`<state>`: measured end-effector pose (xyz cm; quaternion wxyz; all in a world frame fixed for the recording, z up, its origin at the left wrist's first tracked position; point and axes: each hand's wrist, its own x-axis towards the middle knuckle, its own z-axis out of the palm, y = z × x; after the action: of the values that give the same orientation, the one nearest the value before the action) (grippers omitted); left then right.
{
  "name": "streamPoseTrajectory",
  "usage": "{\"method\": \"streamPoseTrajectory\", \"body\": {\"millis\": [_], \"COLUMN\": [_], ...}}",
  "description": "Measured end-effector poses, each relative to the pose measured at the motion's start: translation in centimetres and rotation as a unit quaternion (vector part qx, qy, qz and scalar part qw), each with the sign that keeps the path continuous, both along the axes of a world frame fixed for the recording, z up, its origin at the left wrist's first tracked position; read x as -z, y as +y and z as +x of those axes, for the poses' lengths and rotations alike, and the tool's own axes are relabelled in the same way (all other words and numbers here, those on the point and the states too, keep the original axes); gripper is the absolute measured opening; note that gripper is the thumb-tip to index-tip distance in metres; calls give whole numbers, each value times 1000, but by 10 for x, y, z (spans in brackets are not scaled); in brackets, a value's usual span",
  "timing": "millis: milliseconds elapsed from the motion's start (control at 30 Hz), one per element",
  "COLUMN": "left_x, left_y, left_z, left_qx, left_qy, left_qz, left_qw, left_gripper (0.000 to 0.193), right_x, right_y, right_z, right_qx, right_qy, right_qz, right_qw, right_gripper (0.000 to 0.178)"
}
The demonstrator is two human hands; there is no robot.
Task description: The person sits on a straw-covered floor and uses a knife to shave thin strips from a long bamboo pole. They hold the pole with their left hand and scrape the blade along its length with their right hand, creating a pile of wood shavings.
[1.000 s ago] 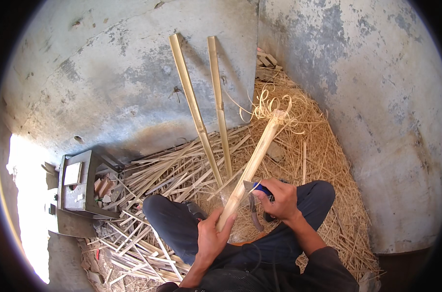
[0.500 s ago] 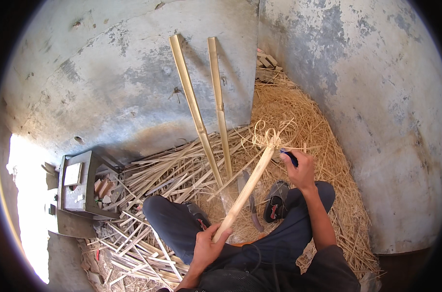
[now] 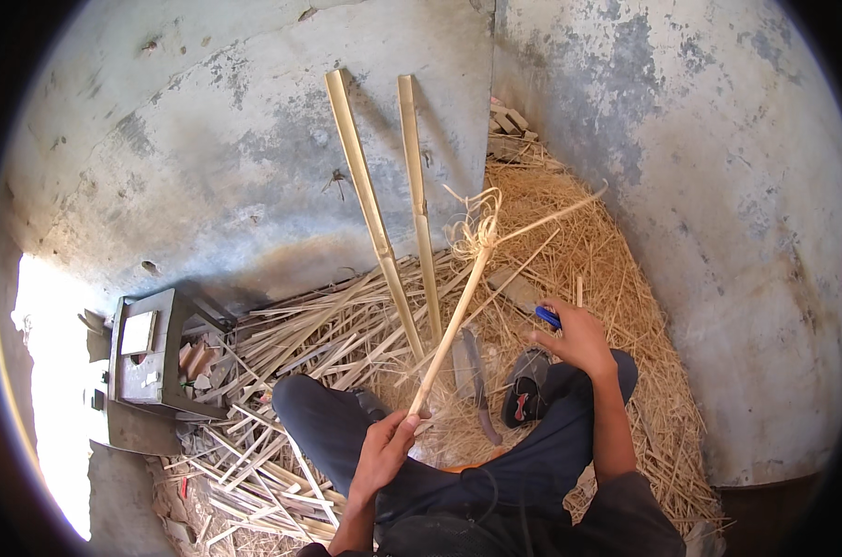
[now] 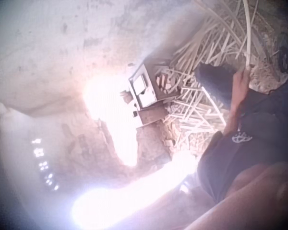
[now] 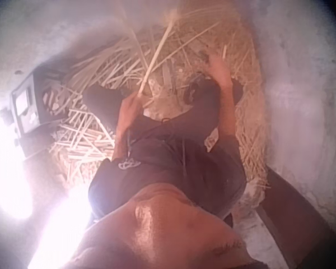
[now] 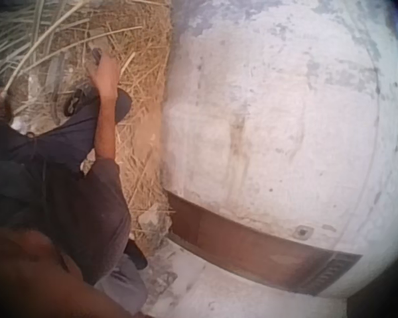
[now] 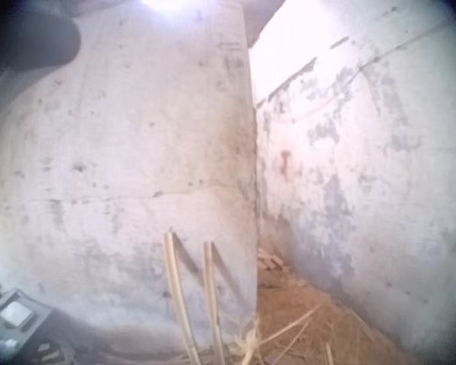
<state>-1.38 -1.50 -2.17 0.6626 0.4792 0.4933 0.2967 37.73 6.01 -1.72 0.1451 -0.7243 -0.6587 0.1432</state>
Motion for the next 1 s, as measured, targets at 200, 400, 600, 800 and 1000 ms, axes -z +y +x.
{"method": "streamPoseTrajectory", "body": {"millis": [200,400,600,800,1000], "left_x": [-4,-4,-10,-14,-8], "left_y": [4,6,9,11,12], "left_z": [0,2,2,1,6], "left_qx": [34,87,130,145,145], "left_qy": [-47,-106,-117,-141,-163], "left_qz": [-13,-61,-85,-112,-106], "left_qw": [998,989,981,973,970], "left_gripper": [52,66,75,78,79], "right_x": [-36,-13,-3,-18,-17], "right_y": [-5,-3,-8,-6,-11], "right_z": [-22,-5,-2,-16,-24], "right_qx": [17,-56,-108,-85,-107], "right_qy": [128,63,31,144,243], "right_qz": [40,25,-33,-4,74], "right_qw": [991,996,993,986,961], "right_gripper": [72,54,41,43,37]}}
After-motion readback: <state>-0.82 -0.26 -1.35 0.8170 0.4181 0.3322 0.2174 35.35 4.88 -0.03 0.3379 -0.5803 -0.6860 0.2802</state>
